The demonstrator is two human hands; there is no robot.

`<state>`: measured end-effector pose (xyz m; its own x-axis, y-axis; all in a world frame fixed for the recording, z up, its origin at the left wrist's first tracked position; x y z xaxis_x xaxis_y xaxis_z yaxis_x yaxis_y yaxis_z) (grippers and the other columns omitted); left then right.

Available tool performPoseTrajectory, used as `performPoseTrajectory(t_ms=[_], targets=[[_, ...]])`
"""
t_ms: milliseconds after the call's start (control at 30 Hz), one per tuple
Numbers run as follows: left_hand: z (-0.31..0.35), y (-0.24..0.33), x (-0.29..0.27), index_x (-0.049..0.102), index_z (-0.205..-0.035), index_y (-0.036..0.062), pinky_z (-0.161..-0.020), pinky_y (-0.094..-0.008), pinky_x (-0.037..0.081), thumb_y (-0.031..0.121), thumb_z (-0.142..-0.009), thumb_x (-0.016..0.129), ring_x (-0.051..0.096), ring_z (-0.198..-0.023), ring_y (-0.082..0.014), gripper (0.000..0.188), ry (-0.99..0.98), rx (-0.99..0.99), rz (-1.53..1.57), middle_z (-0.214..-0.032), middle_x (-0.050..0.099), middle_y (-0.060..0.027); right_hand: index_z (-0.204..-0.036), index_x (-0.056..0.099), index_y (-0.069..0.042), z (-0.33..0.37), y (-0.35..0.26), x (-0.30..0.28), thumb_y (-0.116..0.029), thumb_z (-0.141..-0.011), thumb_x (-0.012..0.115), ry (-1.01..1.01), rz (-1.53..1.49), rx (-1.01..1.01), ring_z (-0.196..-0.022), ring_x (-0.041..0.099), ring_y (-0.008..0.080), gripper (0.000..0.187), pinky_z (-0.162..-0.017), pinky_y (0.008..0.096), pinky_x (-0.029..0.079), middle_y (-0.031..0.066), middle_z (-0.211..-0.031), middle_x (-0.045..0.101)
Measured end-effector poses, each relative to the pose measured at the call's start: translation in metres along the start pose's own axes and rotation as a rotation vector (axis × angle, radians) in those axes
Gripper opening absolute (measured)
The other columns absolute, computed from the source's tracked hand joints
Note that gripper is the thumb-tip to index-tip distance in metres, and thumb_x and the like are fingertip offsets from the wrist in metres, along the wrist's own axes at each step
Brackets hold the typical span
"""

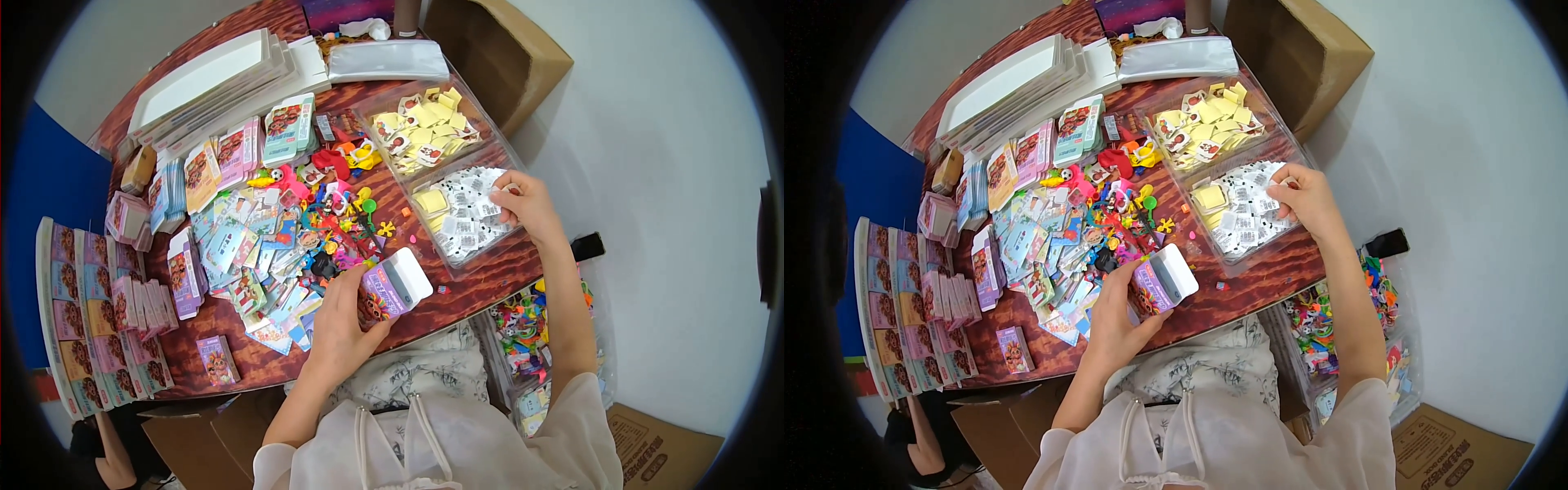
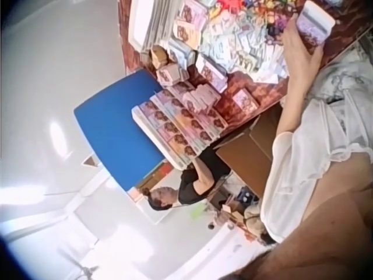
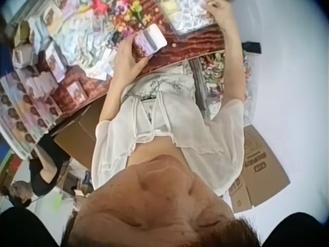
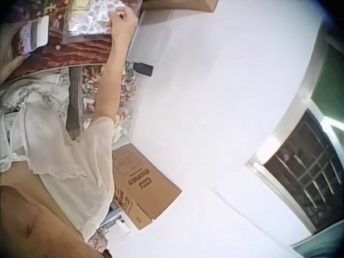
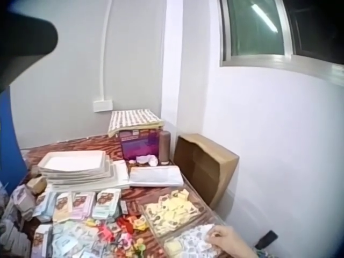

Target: Sorting and packing various sticker sheets and cards into piles and boxes on a table.

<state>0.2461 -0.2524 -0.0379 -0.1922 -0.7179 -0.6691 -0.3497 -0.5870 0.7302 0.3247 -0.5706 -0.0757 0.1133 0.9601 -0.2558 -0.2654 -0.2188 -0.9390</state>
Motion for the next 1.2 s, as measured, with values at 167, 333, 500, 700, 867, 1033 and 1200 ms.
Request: performPoseTrajectory(t_ms=[167,333,500,700,867,1033,1200], targets=[[0.001,-0.003,-0.006,0.047,-0.135,0.0013,-0.091,-0.0417,0.050,0.013,-0.071,0.086,0.060,-0.108,-0.0360,0.076,-0.003,-0.036,0.029,-0.118,0.059,-0.0194,-0.089,0.065,-0.006,0.010,-0.014,0.014,-0.008,-0.087,0.071,-0.009,-0.049,0.026,-0.052,0.054,0.0042,0.007,-0.045,0.0188,0.038,-0.0018,-0.066,0.058],[0.006,-0.004,-0.014,0.048,-0.133,0.0009,-0.090,-0.0415,0.050,0.013,-0.071,0.085,0.061,-0.106,-0.0356,0.074,0.061,-0.018,0.009,-0.116,0.059,-0.0192,-0.092,0.064,-0.007,0.052,-0.058,0.078,-0.009,-0.087,0.071,-0.126,-0.148,0.009,-0.054,0.052,0.0027,0.009,-0.046,0.0179,0.037,-0.0030,-0.072,0.059],[0.012,-0.013,-0.016,0.049,-0.132,0.0022,-0.091,-0.0414,0.050,0.015,-0.071,0.086,0.061,-0.107,-0.0354,0.072,0.056,-0.087,0.060,-0.117,0.059,-0.0185,-0.090,0.063,-0.007,0.061,-0.079,0.106,-0.010,-0.088,0.071,-0.131,-0.070,-0.150,-0.058,0.045,-0.0001,0.009,-0.050,0.0167,0.035,-0.0060,-0.074,0.057],[0.020,-0.018,-0.025,0.049,-0.132,0.0020,-0.092,-0.0417,0.050,0.019,-0.072,0.087,0.061,-0.109,-0.0358,0.074,0.079,-0.111,0.008,-0.121,0.059,-0.0192,-0.090,0.064,-0.007,0.041,-0.062,0.062,-0.012,-0.090,0.069,0.062,-0.062,-0.169,-0.058,0.045,0.0002,0.007,-0.050,0.0170,0.035,-0.0063,-0.074,0.057],[0.012,-0.011,-0.019,0.048,-0.132,0.0012,-0.091,-0.0422,0.050,0.018,-0.072,0.085,0.061,-0.108,-0.0363,0.072,0.087,-0.045,-0.007,-0.119,0.059,-0.0196,-0.090,0.063,-0.008,0.051,-0.058,0.054,-0.011,-0.089,0.070,0.046,-0.090,-0.046,-0.058,0.047,0.0010,0.007,-0.050,0.0167,0.037,-0.0053,-0.075,0.058],[0.002,0.002,-0.009,0.045,-0.132,-0.0003,-0.092,-0.0454,0.049,0.015,-0.073,0.083,0.057,-0.112,-0.0400,0.072,0.037,-0.008,0.038,-0.122,0.057,-0.0217,-0.087,0.062,-0.004,0.082,-0.094,0.113,-0.005,-0.088,0.069,-0.244,0.021,-0.243,-0.065,0.055,0.0050,0.007,-0.056,0.0226,0.045,-0.0021,-0.079,0.061],[0.005,0.002,-0.008,0.044,-0.133,-0.0001,-0.091,-0.0448,0.050,0.013,-0.070,0.084,0.057,-0.112,-0.0396,0.075,0.058,-0.020,0.019,-0.122,0.057,-0.0212,-0.090,0.062,0.000,0.101,-0.110,0.158,-0.003,-0.085,0.068,-0.356,0.544,-0.428,-0.075,0.065,0.0241,0.009,-0.067,0.0326,0.049,0.0117,-0.087,0.066]])
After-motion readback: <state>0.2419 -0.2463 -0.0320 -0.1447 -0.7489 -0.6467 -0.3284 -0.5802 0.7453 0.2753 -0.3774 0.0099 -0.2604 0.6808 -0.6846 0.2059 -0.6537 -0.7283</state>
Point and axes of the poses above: each hand's wrist, its own z-axis away from the middle knuckle, its own x-axis out of the palm, y = z × x, the point moved 10 cm from there along -z, towards the middle knuckle
